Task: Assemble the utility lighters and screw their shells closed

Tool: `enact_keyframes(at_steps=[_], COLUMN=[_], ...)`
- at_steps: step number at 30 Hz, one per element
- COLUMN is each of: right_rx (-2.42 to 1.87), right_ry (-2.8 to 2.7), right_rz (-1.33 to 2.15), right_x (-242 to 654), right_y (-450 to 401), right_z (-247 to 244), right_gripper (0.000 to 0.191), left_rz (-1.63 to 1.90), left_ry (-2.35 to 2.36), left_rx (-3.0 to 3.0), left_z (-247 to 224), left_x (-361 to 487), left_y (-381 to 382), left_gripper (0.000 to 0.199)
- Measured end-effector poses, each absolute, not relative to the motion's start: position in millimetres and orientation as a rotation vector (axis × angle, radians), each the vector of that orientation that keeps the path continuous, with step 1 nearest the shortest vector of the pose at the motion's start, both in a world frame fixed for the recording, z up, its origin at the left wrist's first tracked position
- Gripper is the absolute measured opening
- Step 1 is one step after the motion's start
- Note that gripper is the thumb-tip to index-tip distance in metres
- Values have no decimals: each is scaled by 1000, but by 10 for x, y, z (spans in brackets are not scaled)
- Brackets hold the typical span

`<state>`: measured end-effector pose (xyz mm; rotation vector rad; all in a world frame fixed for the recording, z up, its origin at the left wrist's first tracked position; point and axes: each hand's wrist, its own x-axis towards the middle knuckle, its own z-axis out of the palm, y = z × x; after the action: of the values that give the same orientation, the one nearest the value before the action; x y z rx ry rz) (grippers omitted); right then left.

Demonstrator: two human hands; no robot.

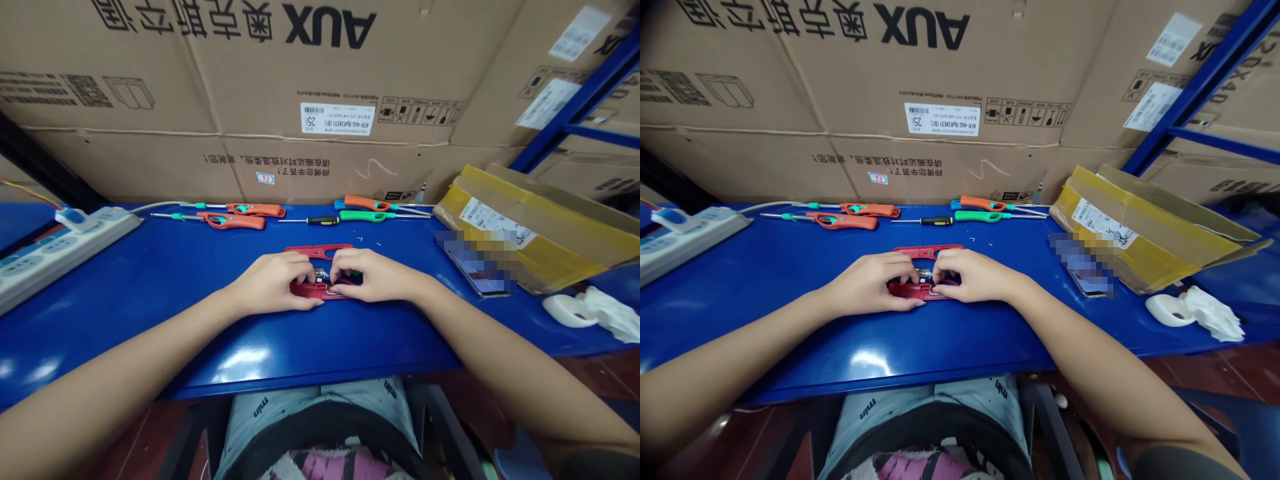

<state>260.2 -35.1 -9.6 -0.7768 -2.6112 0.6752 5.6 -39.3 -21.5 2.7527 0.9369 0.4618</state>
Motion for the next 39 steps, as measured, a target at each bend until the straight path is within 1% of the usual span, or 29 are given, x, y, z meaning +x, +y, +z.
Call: enact_keyframes(at_steps=[9, 15, 21, 24, 26, 30, 35, 39], right_rx=[-861, -858, -778, -785, -912, -1102, -1118, -1166], right_ry=[-2608, -2629, -2586, -2585, -2600, -2701, -2732, -2724], right_rz=[603, 577, 655, 625, 565, 560, 671, 722], right_x=[2603, 2613, 2650, 2738, 2824, 2950, 2932, 2903], right_y=[-333, -333, -331, -302, -271, -217, -216, -246], right_z=[-131, -124, -51, -1, 22, 30, 42, 71], right_gripper=[10, 10, 8, 12, 15, 31, 22, 21], left_rz=[540, 625, 720, 744, 729, 717, 707, 723], left_ry=[989, 910, 824, 759, 713, 655, 594, 576], left_rx=[2703, 2667, 2664, 2710, 2751, 2797, 2832, 2835], left_z=[-238, -281, -285, -259, -245, -239, -272, -294], left_x=[104, 124, 118, 114, 112, 103, 83, 86], left_y=[-431, -429, -436, -446, -450, -444, -408, -397], left_gripper=[35, 23, 20, 19, 19, 18, 17, 13])
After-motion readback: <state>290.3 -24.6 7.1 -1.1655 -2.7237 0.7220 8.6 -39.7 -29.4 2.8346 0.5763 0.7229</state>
